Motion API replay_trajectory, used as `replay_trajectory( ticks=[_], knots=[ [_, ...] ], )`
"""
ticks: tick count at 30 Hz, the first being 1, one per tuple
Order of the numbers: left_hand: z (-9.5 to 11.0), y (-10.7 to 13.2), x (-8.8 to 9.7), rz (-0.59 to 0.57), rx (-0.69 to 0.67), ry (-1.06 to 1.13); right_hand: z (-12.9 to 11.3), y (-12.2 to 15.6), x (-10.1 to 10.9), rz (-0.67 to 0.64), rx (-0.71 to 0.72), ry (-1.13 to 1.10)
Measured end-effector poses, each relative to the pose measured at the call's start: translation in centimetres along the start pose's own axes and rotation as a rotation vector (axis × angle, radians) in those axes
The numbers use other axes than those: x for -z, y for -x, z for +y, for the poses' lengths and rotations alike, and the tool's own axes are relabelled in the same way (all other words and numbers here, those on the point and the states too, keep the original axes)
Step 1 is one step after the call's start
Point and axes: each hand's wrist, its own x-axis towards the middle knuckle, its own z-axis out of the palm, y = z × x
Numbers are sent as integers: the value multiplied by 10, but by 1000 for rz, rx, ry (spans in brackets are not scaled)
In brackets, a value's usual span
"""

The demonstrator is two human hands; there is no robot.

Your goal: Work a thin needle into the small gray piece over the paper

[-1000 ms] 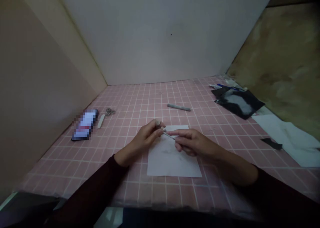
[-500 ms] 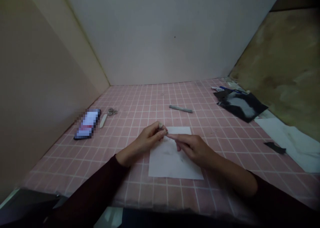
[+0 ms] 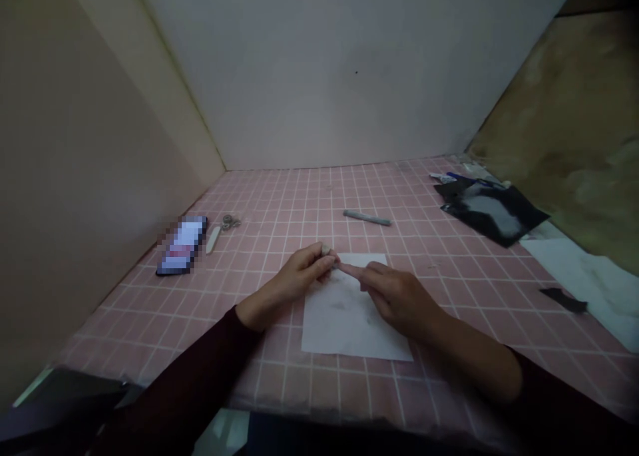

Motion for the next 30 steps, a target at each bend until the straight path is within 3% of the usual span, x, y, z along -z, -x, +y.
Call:
replay_trajectory(
  ticks=[2, 5, 7, 9, 13, 15, 17, 19, 22, 24, 26, 30],
  knots=[
    [1, 1, 0, -2, -29, -32, 0, -2, 3, -69, -67, -240],
    [6, 4, 0, 14, -132, -99, 1, -6, 11, -244, -323, -721],
    [8, 5, 0, 27, -161, -105, 2, -7, 14, -308, -440, -875],
    [7, 5, 0, 10, -135, -62, 3, -7, 13, -284, -390, -789],
    [5, 2, 1, -43, -63, -8, 3, -2, 5, -58, -48, -185],
    [5, 0, 2, -49, -33, -18, 2, 0, 1, 7, 21, 25],
    [5, 0, 1, -33, -23, -64, 2, 1, 0, -10, 17, 24],
    [5, 1, 1, -24, -66, -164, 3, -1, 3, -78, -53, -169],
    [4, 2, 1, -47, -195, -282, 3, -6, 10, -243, -293, -573],
    [4, 3, 0, -59, -223, -250, 3, -8, 13, -305, -403, -722],
    [4, 3, 0, -71, -170, -160, 3, -8, 12, -278, -344, -670],
    [-1, 2, 2, -41, -30, -19, 1, -2, 4, -57, -28, -121]
  ],
)
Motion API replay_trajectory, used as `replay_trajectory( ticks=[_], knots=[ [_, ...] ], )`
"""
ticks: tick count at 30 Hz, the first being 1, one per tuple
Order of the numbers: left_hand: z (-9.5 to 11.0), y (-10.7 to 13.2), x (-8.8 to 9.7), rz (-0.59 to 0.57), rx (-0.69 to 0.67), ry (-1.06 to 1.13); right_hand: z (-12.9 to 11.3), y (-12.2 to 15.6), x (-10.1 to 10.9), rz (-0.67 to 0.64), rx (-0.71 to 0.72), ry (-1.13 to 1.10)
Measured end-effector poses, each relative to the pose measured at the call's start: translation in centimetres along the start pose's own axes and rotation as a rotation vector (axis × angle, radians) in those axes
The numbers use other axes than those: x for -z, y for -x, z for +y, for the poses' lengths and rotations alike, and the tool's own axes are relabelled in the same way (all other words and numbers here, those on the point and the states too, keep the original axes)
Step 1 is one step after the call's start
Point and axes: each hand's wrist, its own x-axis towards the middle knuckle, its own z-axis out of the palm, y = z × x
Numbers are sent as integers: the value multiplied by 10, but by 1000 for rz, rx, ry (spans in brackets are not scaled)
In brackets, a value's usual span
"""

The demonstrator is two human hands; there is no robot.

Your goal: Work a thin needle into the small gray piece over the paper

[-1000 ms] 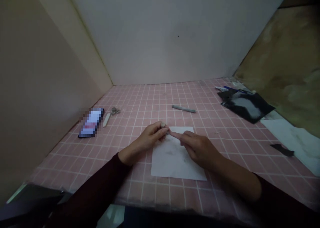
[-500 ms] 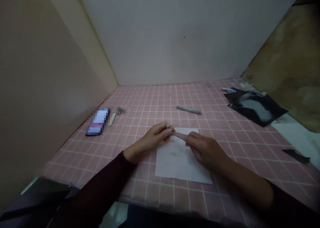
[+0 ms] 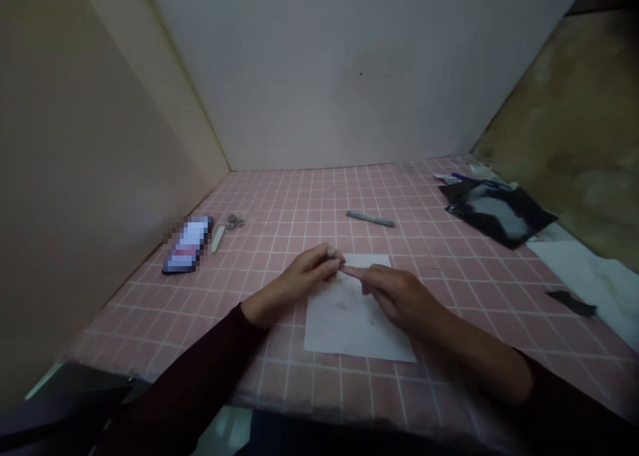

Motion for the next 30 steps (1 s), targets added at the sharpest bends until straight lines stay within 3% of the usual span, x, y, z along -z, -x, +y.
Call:
replay_trajectory(
  ticks=[2, 4, 6, 9, 11, 15, 20, 30],
  knots=[
    [-3, -1, 2, 18, 13, 26, -1, 2, -3, 57, 46, 195],
    [-4, -1, 3, 22, 17, 23, -2, 2, -3, 53, 47, 171],
    [-3, 0, 2, 15, 6, -6, -3, -1, 0, -7, 4, -45],
    [-2, 1, 0, 2, -56, -33, -2, -6, 6, -160, -214, -455],
    [-2, 1, -1, 9, -77, 34, 0, -7, 9, -183, -292, -576],
    [-7, -1, -2, 43, -27, 234, 2, -6, 7, -55, -116, -365],
    [-7, -2, -3, 75, 17, 284, 1, -2, 1, 41, 60, -25],
    [-3, -2, -2, 104, 115, 263, -1, 2, -4, -13, 22, 229]
  ],
)
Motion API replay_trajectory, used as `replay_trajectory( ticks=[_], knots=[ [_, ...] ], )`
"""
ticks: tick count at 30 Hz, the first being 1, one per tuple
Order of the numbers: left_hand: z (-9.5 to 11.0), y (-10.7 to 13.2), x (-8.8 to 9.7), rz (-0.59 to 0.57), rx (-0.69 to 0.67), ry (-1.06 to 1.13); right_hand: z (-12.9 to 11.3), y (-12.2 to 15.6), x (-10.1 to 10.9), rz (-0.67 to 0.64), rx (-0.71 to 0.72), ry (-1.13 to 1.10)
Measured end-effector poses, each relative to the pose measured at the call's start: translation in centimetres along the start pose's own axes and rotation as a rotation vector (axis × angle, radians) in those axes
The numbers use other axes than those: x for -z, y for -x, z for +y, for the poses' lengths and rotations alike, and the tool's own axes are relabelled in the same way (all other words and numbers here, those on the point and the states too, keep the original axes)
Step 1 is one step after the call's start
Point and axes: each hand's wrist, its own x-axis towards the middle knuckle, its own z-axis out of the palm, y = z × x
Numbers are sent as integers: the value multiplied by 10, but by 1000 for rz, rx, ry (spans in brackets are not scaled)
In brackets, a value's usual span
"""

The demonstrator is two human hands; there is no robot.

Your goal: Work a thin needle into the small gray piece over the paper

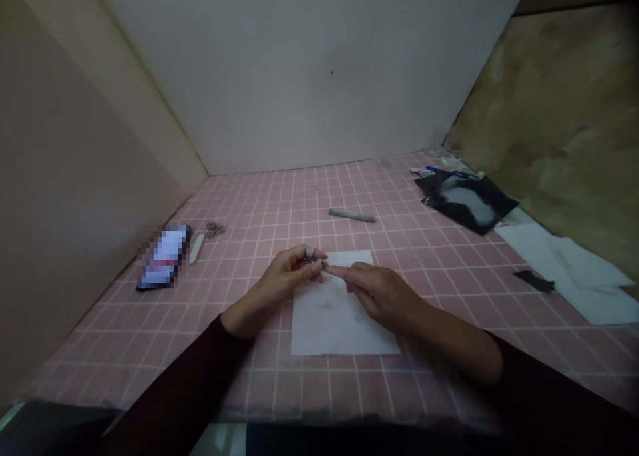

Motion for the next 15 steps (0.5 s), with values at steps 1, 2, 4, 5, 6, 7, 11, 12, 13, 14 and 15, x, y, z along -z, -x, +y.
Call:
replay_trajectory(
  ticks=[1, 2, 4, 5, 6, 7, 11, 12, 13, 14, 15],
  knots=[
    [0, 0, 0, -1, 13, 0, 0, 0, 0, -3, -4, 11],
    [0, 0, 1, -1, 22, 4, 0, 0, 0, -4, -8, 20],
    [1, 1, 1, -6, 37, 18, 1, 0, 0, -6, -10, 33],
    [1, 1, 1, -10, 41, 28, 1, 0, 0, -4, -9, 39],
    [1, 1, 1, -13, 43, 37, 1, 0, -1, 1, -7, 46],
    [1, 1, 1, -14, 42, 42, 2, 1, -1, 7, -3, 52],
    [2, 1, 1, -21, 27, 9, 1, 2, -1, 27, -4, 93],
    [3, 0, 1, -27, 21, -5, 0, 3, -2, 32, -10, 103],
    [3, 0, 2, -32, 11, -17, -1, 2, -2, 37, -14, 98],
    [3, 0, 2, -35, 3, -27, -2, 2, -1, 45, -13, 66],
    [2, 0, 3, -37, -8, -35, -2, 1, 0, 51, -11, -6]
  ],
)
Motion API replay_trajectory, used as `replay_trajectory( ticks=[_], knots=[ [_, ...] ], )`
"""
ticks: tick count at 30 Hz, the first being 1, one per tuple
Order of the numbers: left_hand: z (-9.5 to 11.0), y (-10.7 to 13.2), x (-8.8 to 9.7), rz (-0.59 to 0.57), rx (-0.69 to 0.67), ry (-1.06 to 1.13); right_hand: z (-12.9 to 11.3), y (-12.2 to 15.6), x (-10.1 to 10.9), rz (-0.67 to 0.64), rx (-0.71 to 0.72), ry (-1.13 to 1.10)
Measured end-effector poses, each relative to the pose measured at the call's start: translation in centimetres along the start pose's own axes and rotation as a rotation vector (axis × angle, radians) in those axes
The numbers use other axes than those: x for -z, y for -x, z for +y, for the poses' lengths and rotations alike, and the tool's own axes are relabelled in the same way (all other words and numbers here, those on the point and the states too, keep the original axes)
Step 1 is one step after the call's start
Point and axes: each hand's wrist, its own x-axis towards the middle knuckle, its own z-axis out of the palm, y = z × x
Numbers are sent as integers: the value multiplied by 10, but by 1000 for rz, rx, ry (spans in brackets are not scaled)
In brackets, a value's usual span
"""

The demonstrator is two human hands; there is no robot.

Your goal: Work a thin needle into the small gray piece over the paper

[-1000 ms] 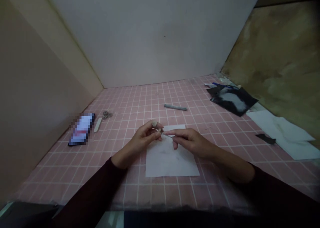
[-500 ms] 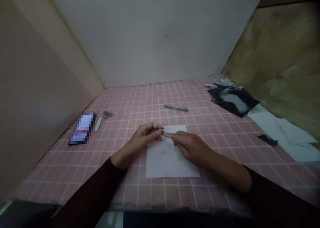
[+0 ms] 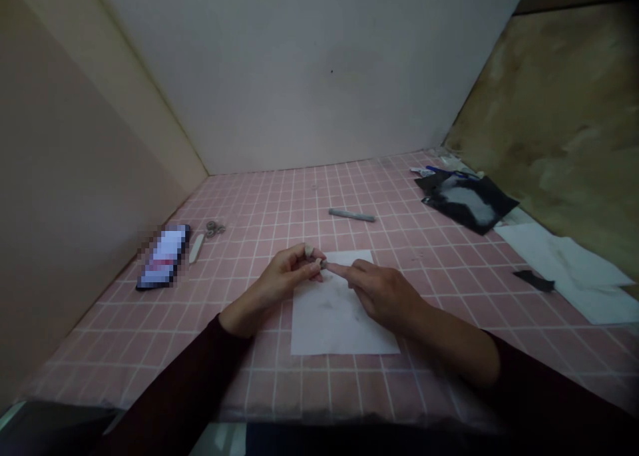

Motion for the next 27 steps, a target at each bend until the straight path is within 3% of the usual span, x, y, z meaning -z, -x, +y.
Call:
replay_trajectory(
  ticks=[2, 5, 7, 9, 12, 15, 17, 19, 23, 25, 27],
  knots=[
    [-1, 1, -1, -14, -20, -19, 1, -4, 3, -39, -31, -257],
    [0, 4, -4, -25, -71, -37, 6, -10, 8, -213, -220, -694],
    [1, 5, -5, -9, -108, -43, 8, -11, 11, -270, -314, -812],
    [4, 5, -5, 2, -112, -51, 7, -10, 11, -207, -250, -730],
    [5, 3, -1, -26, -71, -67, 2, -4, 8, -22, -37, -338],
    [4, 1, 0, -66, -48, -81, -2, 0, 5, 47, 20, -34],
    [3, 1, -1, -43, -54, -98, -2, 0, 5, 32, 15, -82],
    [1, 3, -4, -18, -86, -119, 1, -3, 7, -42, -42, -320],
    [1, 7, -6, -5, -179, -146, 7, -10, 13, -284, -305, -824],
    [1, 7, -5, -10, -176, -124, 7, -10, 13, -276, -300, -830],
    [1, 5, -3, -17, -139, -95, 6, -8, 11, -162, -168, -631]
  ],
)
